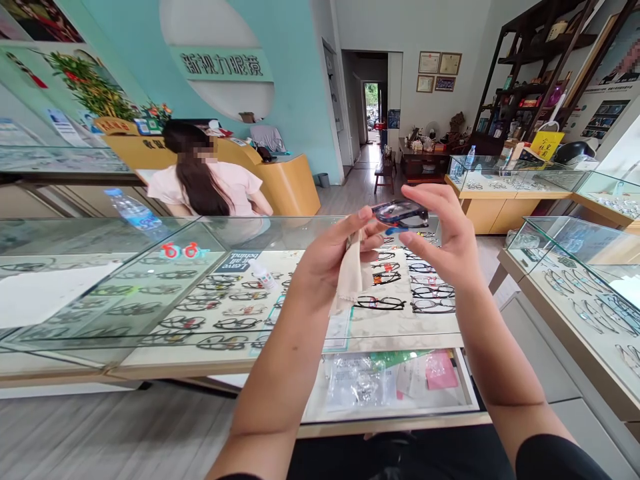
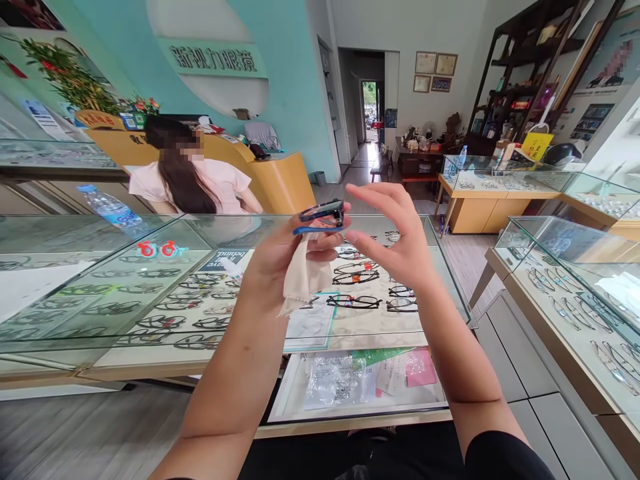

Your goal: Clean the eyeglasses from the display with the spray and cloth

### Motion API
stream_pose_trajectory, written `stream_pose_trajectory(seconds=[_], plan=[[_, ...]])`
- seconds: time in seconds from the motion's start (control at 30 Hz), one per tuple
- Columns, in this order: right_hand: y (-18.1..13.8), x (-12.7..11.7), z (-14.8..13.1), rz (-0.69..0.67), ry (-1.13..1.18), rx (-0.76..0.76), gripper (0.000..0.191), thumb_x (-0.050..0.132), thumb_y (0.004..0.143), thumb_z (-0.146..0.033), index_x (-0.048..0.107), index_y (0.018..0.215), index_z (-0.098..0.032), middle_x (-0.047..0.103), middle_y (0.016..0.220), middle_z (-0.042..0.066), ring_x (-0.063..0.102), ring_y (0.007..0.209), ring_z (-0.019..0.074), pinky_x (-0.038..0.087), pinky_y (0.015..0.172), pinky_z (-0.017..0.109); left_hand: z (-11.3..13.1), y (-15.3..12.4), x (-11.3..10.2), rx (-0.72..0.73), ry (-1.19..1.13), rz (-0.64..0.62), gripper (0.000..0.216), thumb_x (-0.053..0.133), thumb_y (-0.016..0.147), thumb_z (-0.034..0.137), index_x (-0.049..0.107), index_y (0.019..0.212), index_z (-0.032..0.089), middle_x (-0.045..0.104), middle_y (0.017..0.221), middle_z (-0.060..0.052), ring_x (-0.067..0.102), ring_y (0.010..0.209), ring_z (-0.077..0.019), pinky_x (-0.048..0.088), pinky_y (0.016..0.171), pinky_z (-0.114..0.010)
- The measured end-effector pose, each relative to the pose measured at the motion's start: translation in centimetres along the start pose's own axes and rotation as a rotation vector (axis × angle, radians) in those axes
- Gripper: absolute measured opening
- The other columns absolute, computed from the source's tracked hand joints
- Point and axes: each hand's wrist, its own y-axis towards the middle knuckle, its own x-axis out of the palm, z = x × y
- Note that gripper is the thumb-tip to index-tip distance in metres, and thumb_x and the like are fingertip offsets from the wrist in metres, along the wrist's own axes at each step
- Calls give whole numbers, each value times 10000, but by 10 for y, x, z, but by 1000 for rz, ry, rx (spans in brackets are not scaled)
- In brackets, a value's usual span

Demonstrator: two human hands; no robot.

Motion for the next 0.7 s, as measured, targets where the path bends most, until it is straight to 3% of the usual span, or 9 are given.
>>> stream_pose_trajectory(seconds=[0.2, 0.33, 0.4, 0.57, 0.7], plan=[[0, -2, -7, -34, -87, -107, 336, 791, 977, -478, 810, 1306, -410, 734, 1333, 47, 676, 1294, 288, 569, 1136, 536, -4, 6, 2, -255, -145, -108, 547, 1107, 468, 471, 725, 725, 176, 624, 696, -27, 299, 506, -44, 200, 378, -215], [-1, -3, -10, -54, -154, -162, 375, 757, 995, -537, 801, 1327, -368, 736, 1337, 66, 680, 1284, 300, 596, 1070, 536, 0, -2, 8, -269, -239, -77, 403, 994, 715, 299, 623, 708, 145, 490, 632, 37, 352, 543, -26, 299, 445, -131], [-1, -2, -10, -28, -182, -208, 343, 748, 1010, -515, 808, 1308, -357, 744, 1317, 70, 690, 1256, 297, 599, 1038, 525, 1, -5, 11, -291, -279, -72, 342, 946, 761, 234, 620, 747, 131, 477, 631, 53, 378, 540, -21, 319, 457, -120], [-1, 4, -9, 69, -219, -295, 193, 729, 1037, -437, 829, 1177, -350, 775, 1198, 50, 721, 1125, 274, 584, 991, 514, -3, -3, 13, -342, -244, -36, 382, 966, 726, 343, 688, 881, 130, 539, 645, 56, 411, 499, -38, 324, 420, -146], [0, 6, -11, 124, -161, -244, 116, 749, 1012, -387, 784, 1094, -314, 772, 1127, 41, 720, 1078, 262, 575, 975, 499, -6, 1, 7, -284, -41, -20, 472, 957, 719, 523, 702, 879, 158, 554, 665, 45, 396, 494, -44, 325, 441, -174]])
